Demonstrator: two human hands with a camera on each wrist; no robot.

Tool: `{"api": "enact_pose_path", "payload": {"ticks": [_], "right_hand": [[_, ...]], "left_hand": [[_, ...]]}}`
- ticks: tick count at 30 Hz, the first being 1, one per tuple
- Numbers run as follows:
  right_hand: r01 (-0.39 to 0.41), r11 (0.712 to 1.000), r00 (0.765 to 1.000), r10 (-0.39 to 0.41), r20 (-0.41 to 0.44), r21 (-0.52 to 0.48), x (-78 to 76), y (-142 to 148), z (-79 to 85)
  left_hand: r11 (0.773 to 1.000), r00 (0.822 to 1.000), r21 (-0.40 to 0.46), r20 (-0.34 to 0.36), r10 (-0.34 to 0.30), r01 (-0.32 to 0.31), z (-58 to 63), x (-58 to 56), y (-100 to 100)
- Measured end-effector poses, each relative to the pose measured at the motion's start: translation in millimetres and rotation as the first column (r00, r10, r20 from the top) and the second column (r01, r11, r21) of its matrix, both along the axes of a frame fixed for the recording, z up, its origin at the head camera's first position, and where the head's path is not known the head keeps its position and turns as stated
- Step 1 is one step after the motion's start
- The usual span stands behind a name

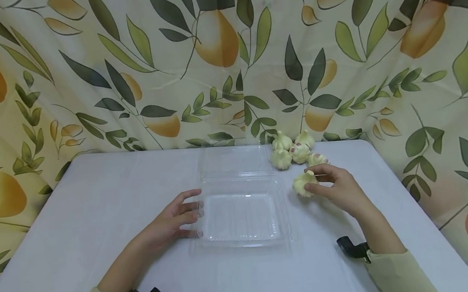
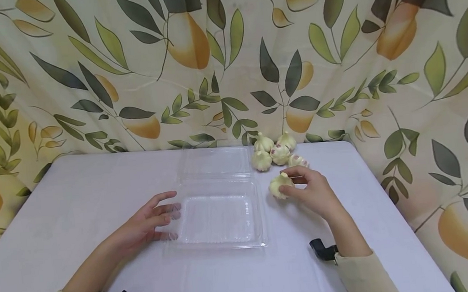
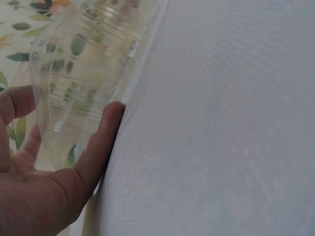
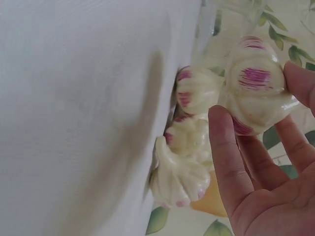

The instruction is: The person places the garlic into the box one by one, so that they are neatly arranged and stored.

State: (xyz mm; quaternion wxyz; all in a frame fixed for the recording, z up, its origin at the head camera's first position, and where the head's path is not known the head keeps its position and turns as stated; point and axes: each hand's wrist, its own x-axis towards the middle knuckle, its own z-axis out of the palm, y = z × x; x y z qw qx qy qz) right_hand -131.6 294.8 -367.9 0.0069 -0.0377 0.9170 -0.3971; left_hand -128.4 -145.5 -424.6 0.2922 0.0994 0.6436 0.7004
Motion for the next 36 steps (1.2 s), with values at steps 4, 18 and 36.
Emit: {"api": "enact_pose_path", "payload": {"ticks": [4,18,36], "right_hand": [[-0.002,1.000,1.000,0.002,-0.007,-0.014,-0.4,-3.8,1.1],[0.037,0.997,0.998,-0.041,-0.055,-0.073,7.9,-7.7,-2.7],[-0.053,0.981,0.992,0.030,-0.126,-0.186,13.7,-33.4,15.1]], "left_hand": [[1.000,1.000,0.002,0.003,0.006,-0.006,0.0,1.2,-1.6],[1.000,1.000,-0.002,0.011,-0.013,0.013,2.6,1.8,-3.6],[0.998,0.999,0.052,0.035,-0.026,0.024,1.8,-0.7,-5.4]]}}
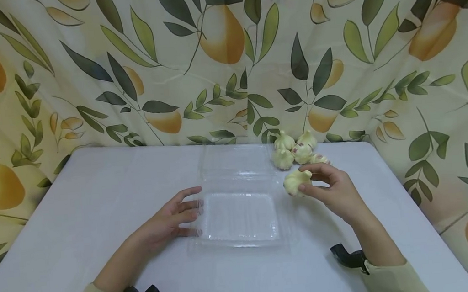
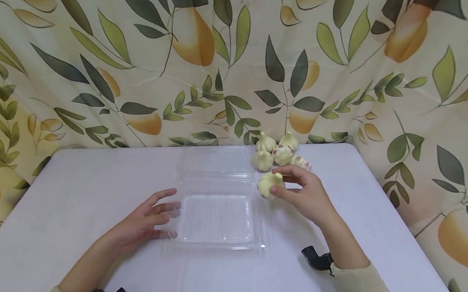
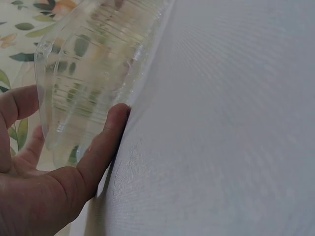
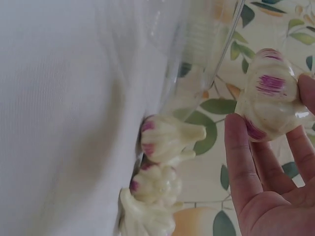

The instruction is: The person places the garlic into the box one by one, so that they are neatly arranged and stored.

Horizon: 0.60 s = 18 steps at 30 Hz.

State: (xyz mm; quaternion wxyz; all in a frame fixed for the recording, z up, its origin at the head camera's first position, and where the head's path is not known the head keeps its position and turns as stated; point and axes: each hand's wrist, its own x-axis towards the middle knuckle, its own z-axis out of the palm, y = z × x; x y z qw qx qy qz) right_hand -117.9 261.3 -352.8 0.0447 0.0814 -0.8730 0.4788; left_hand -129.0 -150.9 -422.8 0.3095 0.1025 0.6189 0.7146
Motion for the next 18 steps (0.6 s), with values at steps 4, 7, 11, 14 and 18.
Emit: {"api": "enact_pose_path", "payload": {"ticks": [4,7,11,14,18], "right_hand": [[-0.043,0.999,0.999,0.043,0.009,-0.031,4.1,-7.7,-1.6],[-0.067,0.997,0.998,0.068,0.014,-0.047,6.1,-10.7,-4.5],[-0.087,0.994,0.996,0.089,0.028,-0.058,8.2,-12.2,-7.0],[-0.102,0.993,0.994,0.103,0.026,-0.066,7.9,-13.2,-6.5],[-0.108,0.993,0.994,0.109,0.016,-0.048,4.7,-15.5,-2.9]], "left_hand": [[1.000,1.000,0.016,0.009,-0.010,0.010,-2.8,2.2,-2.0],[1.000,1.000,0.021,0.018,-0.011,0.011,-4.2,4.9,-2.2],[1.000,1.000,0.021,0.028,-0.006,0.005,-5.1,6.7,-0.5],[1.000,1.000,0.018,0.028,0.001,-0.002,-4.7,5.6,0.7],[1.000,1.000,0.009,0.014,0.012,-0.012,-1.8,1.0,2.2]]}}
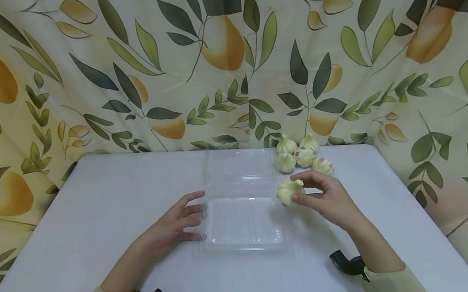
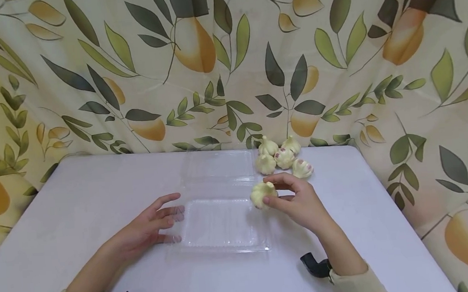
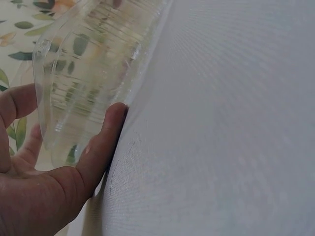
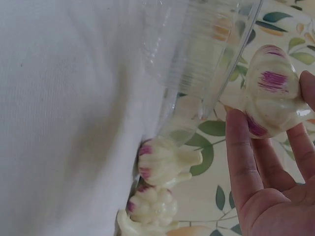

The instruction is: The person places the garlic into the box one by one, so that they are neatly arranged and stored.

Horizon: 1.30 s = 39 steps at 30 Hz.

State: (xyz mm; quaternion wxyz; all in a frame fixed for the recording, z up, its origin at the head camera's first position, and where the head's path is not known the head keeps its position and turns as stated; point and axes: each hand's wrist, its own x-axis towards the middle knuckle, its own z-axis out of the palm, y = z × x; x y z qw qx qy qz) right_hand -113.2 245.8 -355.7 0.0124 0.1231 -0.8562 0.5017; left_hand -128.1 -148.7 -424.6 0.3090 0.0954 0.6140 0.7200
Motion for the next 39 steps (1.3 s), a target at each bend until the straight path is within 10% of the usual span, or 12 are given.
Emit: {"api": "enact_pose_path", "payload": {"ticks": [39], "right_hand": [[-0.274,0.949,0.961,0.278,0.004,-0.157,7.2,-108.7,10.2]], "left_hand": [[1.000,1.000,-0.015,0.015,0.015,-0.015,1.6,-1.8,0.3]]}}
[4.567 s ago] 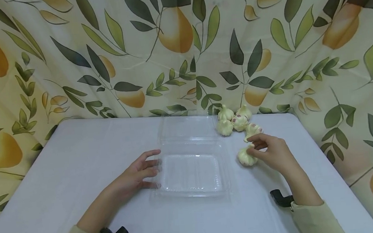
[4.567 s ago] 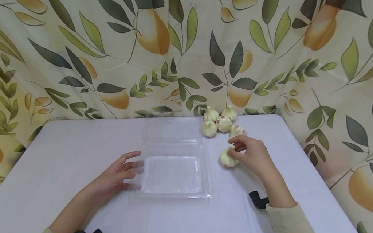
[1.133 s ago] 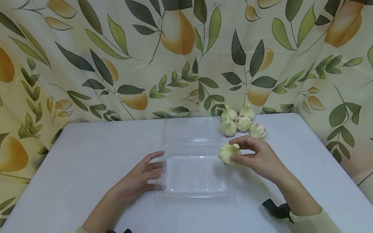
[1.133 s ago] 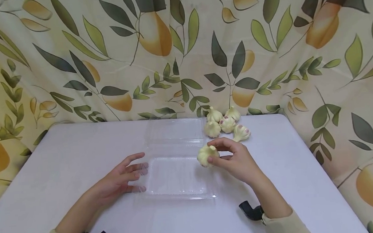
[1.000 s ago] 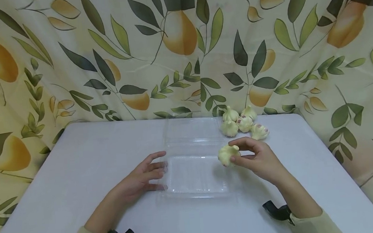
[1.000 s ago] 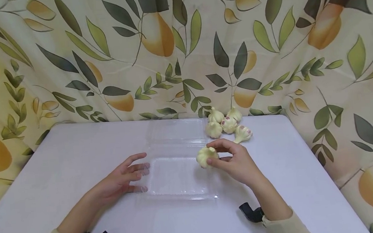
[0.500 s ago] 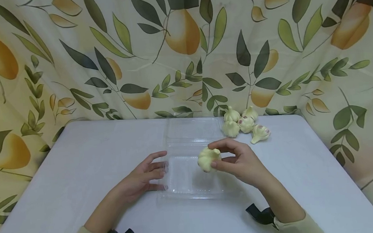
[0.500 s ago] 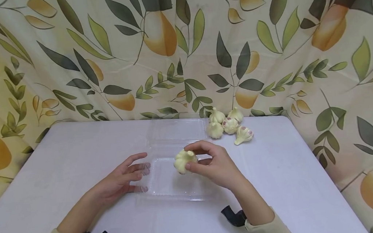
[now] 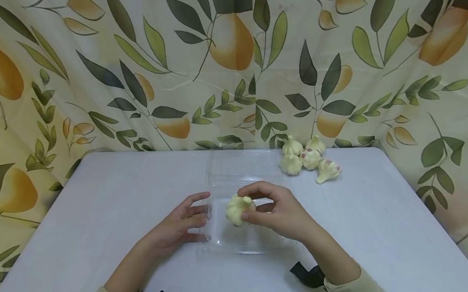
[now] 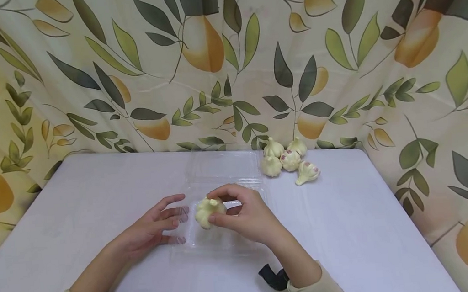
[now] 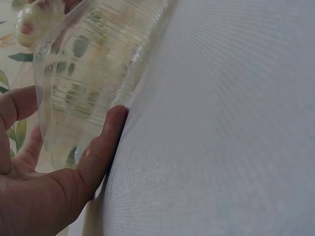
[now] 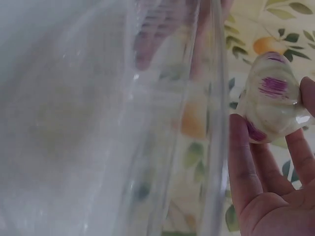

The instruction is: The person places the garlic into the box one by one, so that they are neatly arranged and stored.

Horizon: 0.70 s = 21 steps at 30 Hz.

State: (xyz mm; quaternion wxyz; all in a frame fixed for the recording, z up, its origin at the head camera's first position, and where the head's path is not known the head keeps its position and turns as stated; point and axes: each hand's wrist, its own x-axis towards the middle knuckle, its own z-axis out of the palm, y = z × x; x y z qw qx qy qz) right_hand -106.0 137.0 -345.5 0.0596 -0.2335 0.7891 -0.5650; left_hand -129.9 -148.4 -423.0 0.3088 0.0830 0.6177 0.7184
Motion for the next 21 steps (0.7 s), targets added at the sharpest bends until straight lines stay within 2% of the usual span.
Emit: {"api": "enact_pose_path", "payload": {"ticks": [6,13,21], "right_hand": [[-0.061,0.998,0.998,0.061,0.023,-0.018,3.1,-11.3,-9.4],[-0.080,0.996,0.995,0.081,0.054,-0.025,5.7,-16.7,-26.9],[-0.096,0.995,0.993,0.096,0.062,-0.007,2.7,-20.6,-37.9]], "left_hand": [[1.000,1.000,0.007,0.002,0.000,0.000,-0.4,0.5,-0.6],[1.000,1.000,0.008,0.001,0.002,-0.002,-2.9,3.4,-2.1],[1.000,1.000,0.004,-0.001,-0.002,0.002,-0.4,0.8,-0.9]]}}
